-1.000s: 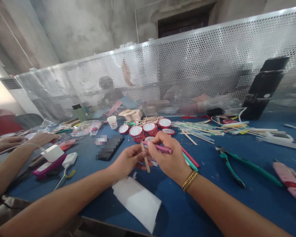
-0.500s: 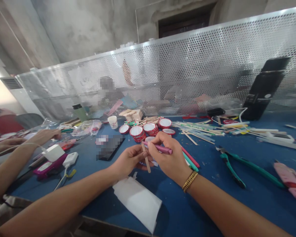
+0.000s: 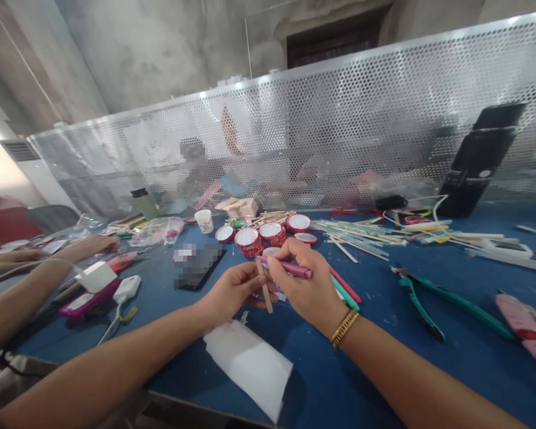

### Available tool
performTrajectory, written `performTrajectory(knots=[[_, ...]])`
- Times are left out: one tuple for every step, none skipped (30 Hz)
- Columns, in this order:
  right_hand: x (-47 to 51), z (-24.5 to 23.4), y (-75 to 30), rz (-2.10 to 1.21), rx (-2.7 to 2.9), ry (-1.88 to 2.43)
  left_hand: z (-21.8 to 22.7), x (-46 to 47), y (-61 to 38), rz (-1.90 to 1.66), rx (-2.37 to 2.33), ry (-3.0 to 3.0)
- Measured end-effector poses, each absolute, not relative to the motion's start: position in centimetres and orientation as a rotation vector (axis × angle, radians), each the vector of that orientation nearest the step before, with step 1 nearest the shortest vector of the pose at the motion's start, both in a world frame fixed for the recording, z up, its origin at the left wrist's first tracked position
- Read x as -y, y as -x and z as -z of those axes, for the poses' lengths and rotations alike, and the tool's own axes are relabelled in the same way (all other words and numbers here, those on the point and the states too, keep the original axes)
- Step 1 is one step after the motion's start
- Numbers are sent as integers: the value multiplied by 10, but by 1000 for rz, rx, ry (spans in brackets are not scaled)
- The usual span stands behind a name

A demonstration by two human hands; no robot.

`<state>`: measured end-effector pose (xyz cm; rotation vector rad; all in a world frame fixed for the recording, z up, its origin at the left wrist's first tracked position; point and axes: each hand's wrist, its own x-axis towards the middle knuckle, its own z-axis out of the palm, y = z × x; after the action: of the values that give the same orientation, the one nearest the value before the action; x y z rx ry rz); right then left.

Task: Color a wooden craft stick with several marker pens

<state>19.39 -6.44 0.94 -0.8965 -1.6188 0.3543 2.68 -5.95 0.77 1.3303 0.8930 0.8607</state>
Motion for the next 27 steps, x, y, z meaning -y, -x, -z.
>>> performTrajectory(knots=[[64, -9, -194, -363, 1626, 895, -8, 60, -27, -860, -893, -1330], [64, -10, -194, -361, 1623, 896, -8, 60, -27, -860, -893, -1332], [64, -10, -194, -354, 1614, 898, -8, 60, -27, -862, -894, -1334], [64, -10, -194, -349, 1603, 900, -8, 60, -27, -861, -896, -1335], [64, -10, -194, -349, 1598, 900, -8, 60, -27, -861, -898, -1335], [64, -10, -194, -356, 1600, 900, -8, 60, -27, -859, -896, -1334], [64, -10, -194, -366, 1608, 899, -8, 60, -27, -857, -893, -1332], [64, -10, -194, -375, 1622, 898, -8, 60, -27, -854, -889, -1332], [64, -10, -194, -380, 1632, 896, -8, 60, -27, -851, -887, -1334], [64, -10, -194, -374, 1636, 894, -8, 60, -27, -850, -886, -1338], [64, -10, -194, -362, 1633, 892, -8, 59, -27, -848, -889, -1343], [64, -10, -194, -350, 1625, 889, -8, 59, -27, -850, -893, -1345], [65, -10, -195, -343, 1619, 888, -8, 59, -26, -850, -893, -1351], [65, -10, -195, -343, 1616, 886, -8, 59, -26, -849, -894, -1349], [65, -10, -195, -347, 1618, 884, -8, 59, -26, -853, -893, -1347], [65, -10, -195, -352, 1623, 883, -8, 59, -26, -855, -890, -1345], [65, -10, -194, -356, 1629, 882, -8, 59, -27, -858, -888, -1344], [65, -9, -194, -353, 1634, 883, -7, 60, -27, -859, -887, -1344], [65, -9, -194, -346, 1633, 886, -7, 60, -27, -859, -888, -1345], [65, -9, -194, -339, 1629, 890, -7, 60, -27, -856, -890, -1346], [65, -9, -194, -339, 1624, 894, -7, 59, -27, -852, -893, -1347], [65, -9, -194, -349, 1620, 896, -7, 59, -27, -848, -896, -1348], [65, -9, -194, -362, 1619, 895, -7, 59, -26, -846, -896, -1350], [65, -9, -194, -372, 1621, 894, -7, 59, -26, -845, -894, -1351], [65, -9, -194, -375, 1628, 893, -8, 59, -26, -846, -890, -1353], [65, -9, -194, -372, 1633, 894, -8, 59, -25, -848, -887, -1354], [65, -9, -194, -363, 1635, 896, -8, 58, -25, -852, -885, -1354]])
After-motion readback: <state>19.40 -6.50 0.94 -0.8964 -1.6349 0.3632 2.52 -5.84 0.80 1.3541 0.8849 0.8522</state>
